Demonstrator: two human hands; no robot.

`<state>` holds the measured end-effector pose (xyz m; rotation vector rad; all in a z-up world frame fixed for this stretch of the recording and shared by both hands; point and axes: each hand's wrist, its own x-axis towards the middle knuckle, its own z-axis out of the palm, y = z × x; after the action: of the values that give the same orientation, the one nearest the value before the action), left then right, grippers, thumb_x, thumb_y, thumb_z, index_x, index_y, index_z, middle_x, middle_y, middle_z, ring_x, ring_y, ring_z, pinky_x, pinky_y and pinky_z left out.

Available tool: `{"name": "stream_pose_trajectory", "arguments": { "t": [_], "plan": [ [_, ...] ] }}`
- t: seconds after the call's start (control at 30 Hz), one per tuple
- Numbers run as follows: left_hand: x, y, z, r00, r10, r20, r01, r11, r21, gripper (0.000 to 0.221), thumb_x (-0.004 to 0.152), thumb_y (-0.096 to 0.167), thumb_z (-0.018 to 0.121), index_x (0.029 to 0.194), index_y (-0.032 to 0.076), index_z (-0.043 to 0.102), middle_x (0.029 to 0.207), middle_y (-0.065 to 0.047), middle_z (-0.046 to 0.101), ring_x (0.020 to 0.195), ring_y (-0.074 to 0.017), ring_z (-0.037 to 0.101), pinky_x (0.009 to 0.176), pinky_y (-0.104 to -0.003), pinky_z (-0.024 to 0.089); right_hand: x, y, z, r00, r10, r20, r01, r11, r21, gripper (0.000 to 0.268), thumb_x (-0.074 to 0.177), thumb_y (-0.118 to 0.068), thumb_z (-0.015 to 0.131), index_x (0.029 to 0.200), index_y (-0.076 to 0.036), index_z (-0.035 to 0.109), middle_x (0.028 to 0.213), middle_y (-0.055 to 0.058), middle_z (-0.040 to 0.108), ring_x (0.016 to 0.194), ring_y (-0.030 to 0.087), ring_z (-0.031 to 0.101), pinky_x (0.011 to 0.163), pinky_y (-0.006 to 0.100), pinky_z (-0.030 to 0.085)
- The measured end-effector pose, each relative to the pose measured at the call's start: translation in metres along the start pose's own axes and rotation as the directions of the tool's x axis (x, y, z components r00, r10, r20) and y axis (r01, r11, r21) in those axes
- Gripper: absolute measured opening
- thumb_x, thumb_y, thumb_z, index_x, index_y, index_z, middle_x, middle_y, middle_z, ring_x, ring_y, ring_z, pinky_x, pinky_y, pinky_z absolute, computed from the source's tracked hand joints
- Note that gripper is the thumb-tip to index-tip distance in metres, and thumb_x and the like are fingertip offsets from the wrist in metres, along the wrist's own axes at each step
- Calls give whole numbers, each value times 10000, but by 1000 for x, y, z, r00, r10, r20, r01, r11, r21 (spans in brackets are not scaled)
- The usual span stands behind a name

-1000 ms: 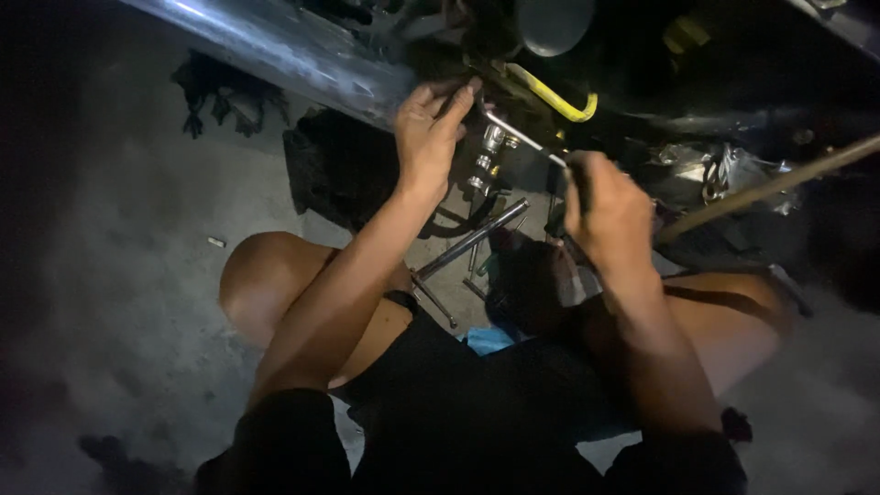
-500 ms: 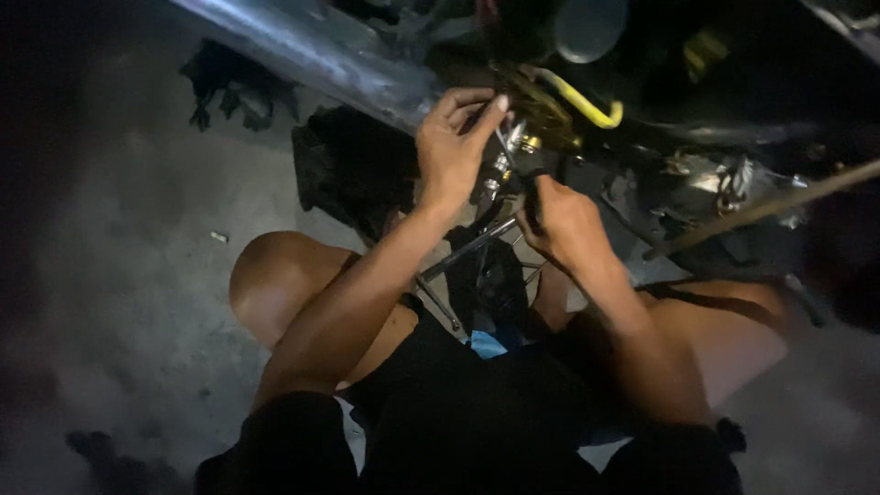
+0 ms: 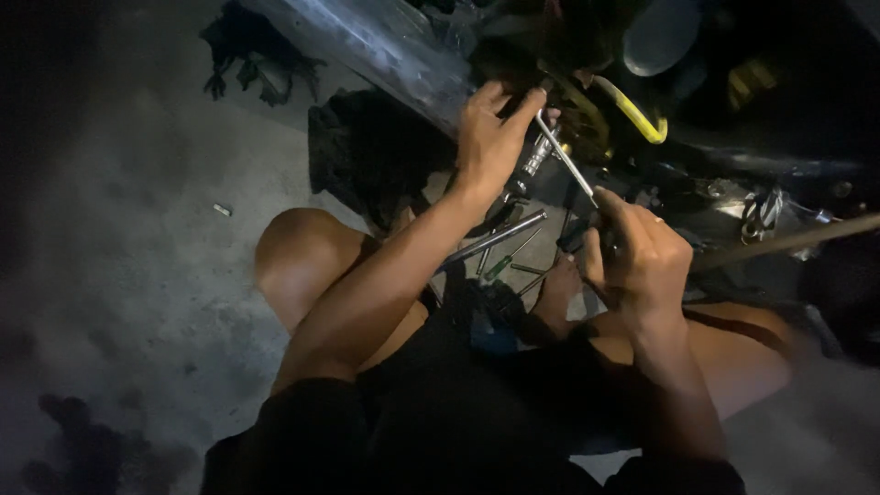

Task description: Repairing a motorcycle by loosening and tightening bolts using various hand tools

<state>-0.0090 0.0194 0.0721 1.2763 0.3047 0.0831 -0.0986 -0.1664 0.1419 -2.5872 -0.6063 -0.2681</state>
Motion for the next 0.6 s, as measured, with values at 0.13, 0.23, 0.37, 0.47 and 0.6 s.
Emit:
{"name": "stream_pose_trajectory", "arguments": {
  "t": [0.13,0.23,0.37,0.47,0.6],
  "plan": [
    [12,-25,0,998,33,52,-22,978,-207,108,913,44,663,951,-49,701,849,-100,738,720,-205,763,698,-300,614,1,-11,-1,975,-100,-200,71,986,-148,314,865,95,741,1179,104,751,948,192,749,746,281,668,715,360,533],
    [23,-44,-3,965,-255,-59,247,962,-119,756,763,316,740,1275,-182,492,1089,-248,623,907,-270,655,842,-401,568,7,-15,-2,948,-133,-288,75,976,-202,156,974,96,792,1124,83,750,970,179,749,734,276,651,669,359,511],
    [13,-34,-3,993,-49,104,70,975,-211,181,933,107,685,1062,-19,699,896,-94,775,754,-136,724,624,-218,473,2,10,-6,986,-41,-164,4,976,-219,315,865,32,754,1176,47,703,1005,157,733,785,290,650,725,352,502],
    [11,-30,0,1000,-19,5,19,1000,-7,209,891,109,727,1031,-38,675,906,-129,764,672,-135,658,562,-229,499,-8,47,16,992,126,10,-122,975,-184,306,908,23,792,1200,4,702,1007,92,791,746,209,702,638,321,515],
    [15,-44,1,983,175,61,-174,985,-17,166,923,5,690,1074,-52,650,982,-136,750,815,-167,711,768,-254,589,-23,91,73,940,239,243,-176,951,-255,373,958,-85,503,1326,-23,503,810,221,663,644,451,621,583,524,447]
  ]
}}
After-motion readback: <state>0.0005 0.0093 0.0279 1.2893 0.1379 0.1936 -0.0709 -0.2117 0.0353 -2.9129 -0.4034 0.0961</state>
